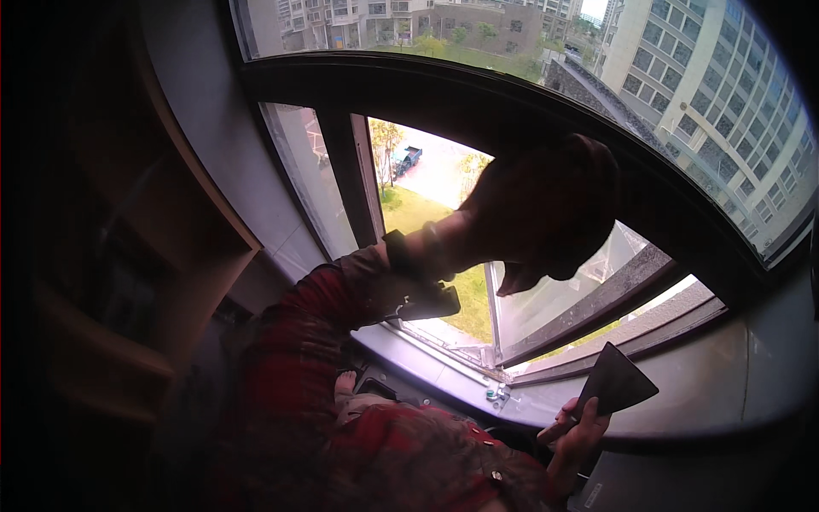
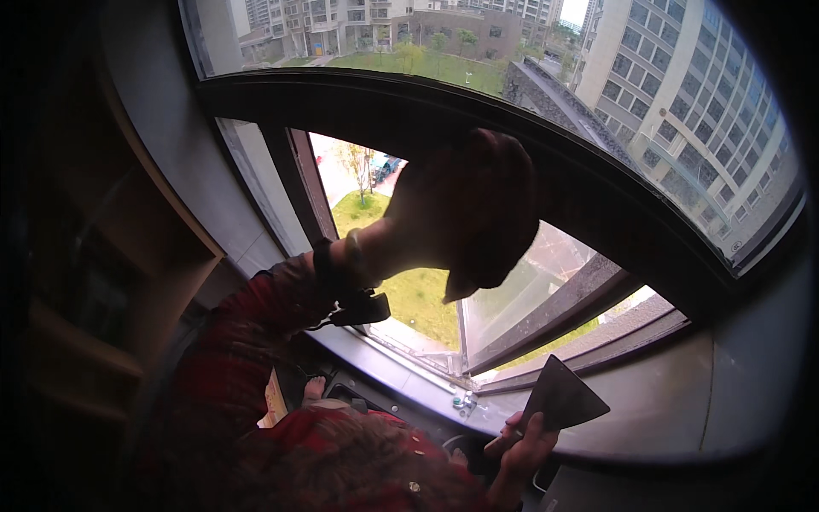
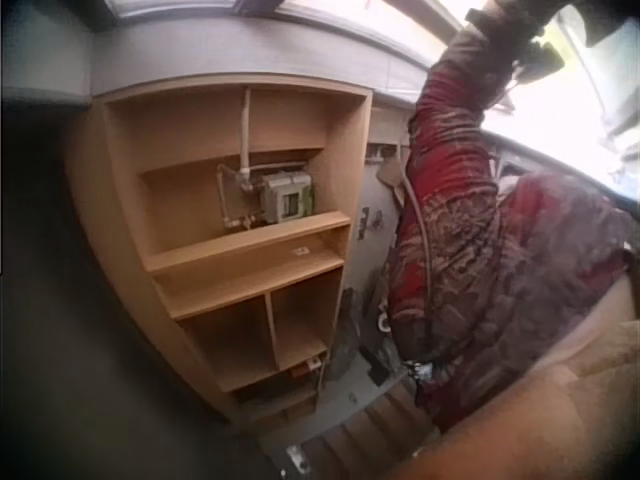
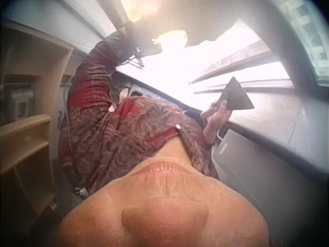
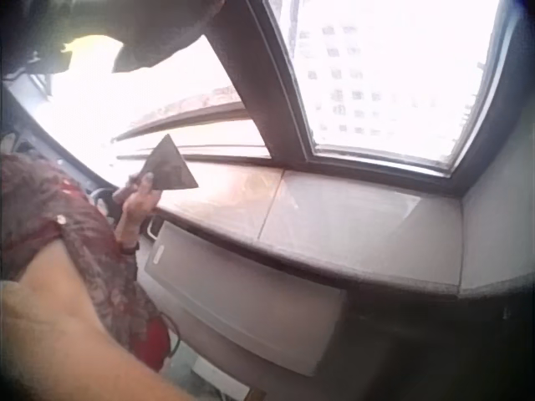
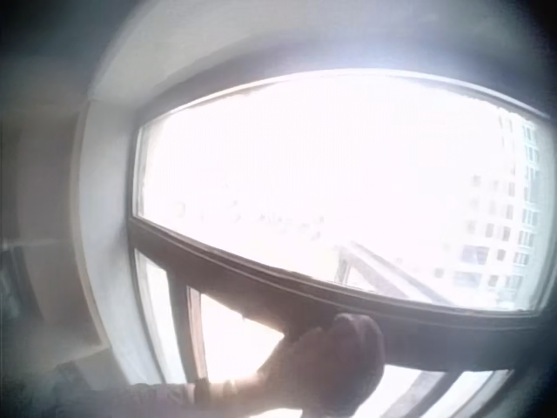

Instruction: Cleaning and scraping the window frame and glass using a cloth and a putty knife scraper.

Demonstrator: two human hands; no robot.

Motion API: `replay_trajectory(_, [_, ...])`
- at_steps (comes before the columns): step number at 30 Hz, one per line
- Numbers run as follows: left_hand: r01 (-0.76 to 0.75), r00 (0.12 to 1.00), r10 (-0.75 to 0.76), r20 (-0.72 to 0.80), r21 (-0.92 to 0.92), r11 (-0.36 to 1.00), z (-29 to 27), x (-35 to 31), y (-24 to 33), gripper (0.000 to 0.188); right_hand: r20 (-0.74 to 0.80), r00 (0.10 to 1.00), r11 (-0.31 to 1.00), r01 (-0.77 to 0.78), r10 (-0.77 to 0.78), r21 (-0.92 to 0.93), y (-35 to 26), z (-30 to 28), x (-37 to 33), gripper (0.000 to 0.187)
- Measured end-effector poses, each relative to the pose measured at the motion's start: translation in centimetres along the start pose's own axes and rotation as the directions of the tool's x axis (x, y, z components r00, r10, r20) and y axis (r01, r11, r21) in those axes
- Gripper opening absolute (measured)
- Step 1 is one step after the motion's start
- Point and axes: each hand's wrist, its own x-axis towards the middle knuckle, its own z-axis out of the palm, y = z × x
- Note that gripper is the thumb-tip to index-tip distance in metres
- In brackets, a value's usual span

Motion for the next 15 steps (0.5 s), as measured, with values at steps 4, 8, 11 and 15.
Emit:
replay_trajectory(4, [0.148, 0.988, -0.110, -0.109, 0.464, 0.873, -2.9, -4.9, -8.8, 0.060, -0.030, 0.999, 1.000, 0.010, -0.009, 0.021, 0.1, 0.7, 0.1, 0.024])
replay_trajectory(8, [0.115, 0.991, -0.039, -0.124, 0.697, 0.708, -5.2, -9.5, -17.4, 0.063, 0.018, 1.000, 0.997, -0.018, 0.016, 0.068, 1.2, 0.4, -0.1, 0.026])
replay_trajectory(11, [0.164, 0.983, -0.078, -0.169, 0.595, 0.787, -5.0, -10.2, -18.1, 0.063, -0.012, 1.000, 0.999, -0.004, 0.005, 0.049, 1.4, -0.1, -0.7, 0.024])
replay_trajectory(15, [0.258, 0.965, -0.180, -0.188, 0.601, 0.756, -4.5, -11.7, -18.4, 0.069, -0.135, 0.991, 0.999, 0.028, -0.024, 0.028, 1.2, -1.5, -1.9, 0.022])
